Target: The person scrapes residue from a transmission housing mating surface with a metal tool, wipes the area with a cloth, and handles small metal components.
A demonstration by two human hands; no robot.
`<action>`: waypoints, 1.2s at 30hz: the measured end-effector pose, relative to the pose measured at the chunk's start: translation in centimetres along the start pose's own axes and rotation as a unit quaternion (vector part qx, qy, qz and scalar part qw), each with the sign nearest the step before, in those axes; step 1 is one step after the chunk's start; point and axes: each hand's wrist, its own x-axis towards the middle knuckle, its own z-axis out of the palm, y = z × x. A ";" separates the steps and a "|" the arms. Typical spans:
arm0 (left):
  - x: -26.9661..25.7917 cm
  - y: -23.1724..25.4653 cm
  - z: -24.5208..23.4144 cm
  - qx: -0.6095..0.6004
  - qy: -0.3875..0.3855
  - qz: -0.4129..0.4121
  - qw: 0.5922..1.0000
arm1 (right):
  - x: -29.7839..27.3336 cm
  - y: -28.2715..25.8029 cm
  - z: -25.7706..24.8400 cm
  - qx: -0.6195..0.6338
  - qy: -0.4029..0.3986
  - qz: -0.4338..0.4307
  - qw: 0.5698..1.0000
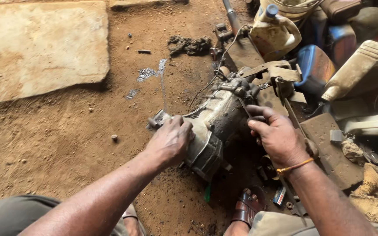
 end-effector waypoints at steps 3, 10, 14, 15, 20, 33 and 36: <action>0.5 -0.7 0.3 -0.015 0.070 0.014 0.997 | 0.3 1.0 -1.8 0.026 0.057 -0.026 0.998; 1.4 -1.5 2.8 -0.027 0.194 0.031 0.980 | -2.9 3.9 2.2 -0.273 0.050 0.012 0.961; 2.9 -1.5 4.1 -0.022 0.182 -0.029 0.983 | -2.4 4.5 3.6 -0.340 0.038 -0.046 0.938; 3.4 -1.1 4.1 -0.030 0.167 -0.058 0.984 | -2.0 4.7 3.9 -0.359 0.039 -0.069 0.930; 3.8 -0.4 4.2 -0.019 0.200 -0.087 0.976 | -1.6 5.3 6.1 -0.357 0.052 -0.069 0.930; 4.4 -0.4 4.5 -0.029 0.203 -0.073 0.976 | -0.3 5.6 6.8 -0.389 0.060 -0.049 0.918; 4.3 -0.6 4.9 -0.020 0.203 -0.074 0.976 | 0.7 5.1 5.1 -0.341 0.096 -0.018 0.935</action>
